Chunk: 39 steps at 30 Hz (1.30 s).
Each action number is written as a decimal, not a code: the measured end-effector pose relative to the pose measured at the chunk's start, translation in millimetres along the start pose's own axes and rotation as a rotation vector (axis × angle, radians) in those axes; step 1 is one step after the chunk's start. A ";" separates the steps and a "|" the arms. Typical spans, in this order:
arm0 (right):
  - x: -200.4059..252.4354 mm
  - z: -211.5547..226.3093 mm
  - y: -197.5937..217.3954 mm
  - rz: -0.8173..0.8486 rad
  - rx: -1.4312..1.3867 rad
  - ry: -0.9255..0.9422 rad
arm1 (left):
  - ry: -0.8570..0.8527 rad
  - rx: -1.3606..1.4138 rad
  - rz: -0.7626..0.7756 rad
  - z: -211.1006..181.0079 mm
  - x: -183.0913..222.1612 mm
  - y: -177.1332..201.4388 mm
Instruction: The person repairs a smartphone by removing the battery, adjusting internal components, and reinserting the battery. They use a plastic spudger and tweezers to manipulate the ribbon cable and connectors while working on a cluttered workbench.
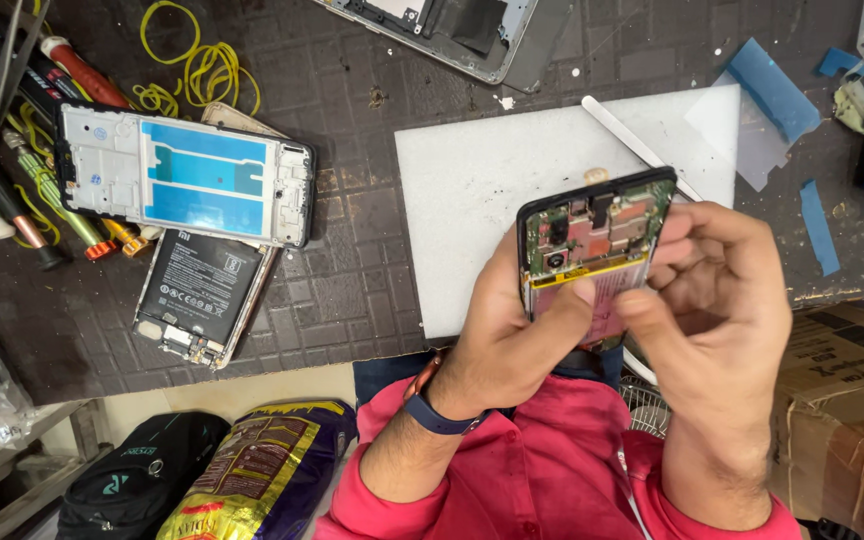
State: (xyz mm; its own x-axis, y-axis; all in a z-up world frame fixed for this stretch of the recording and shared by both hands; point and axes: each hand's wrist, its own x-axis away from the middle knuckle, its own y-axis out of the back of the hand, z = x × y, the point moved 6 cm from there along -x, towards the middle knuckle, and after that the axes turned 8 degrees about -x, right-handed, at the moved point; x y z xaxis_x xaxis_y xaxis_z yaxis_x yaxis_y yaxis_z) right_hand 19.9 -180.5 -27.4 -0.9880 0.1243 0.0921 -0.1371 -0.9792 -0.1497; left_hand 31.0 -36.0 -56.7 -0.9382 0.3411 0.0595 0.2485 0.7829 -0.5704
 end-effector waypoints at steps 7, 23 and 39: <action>3.4 5.5 2.2 -0.023 -0.060 0.085 | -0.048 -0.323 -0.007 -0.3 7.5 3.2; -0.7 -4.5 -7.9 -0.026 -0.208 0.076 | -0.047 -0.338 0.001 0.8 9.9 0.6; 2.4 -2.8 -11.0 -0.070 -0.019 0.148 | -0.102 -0.348 -0.008 2.5 11.0 2.6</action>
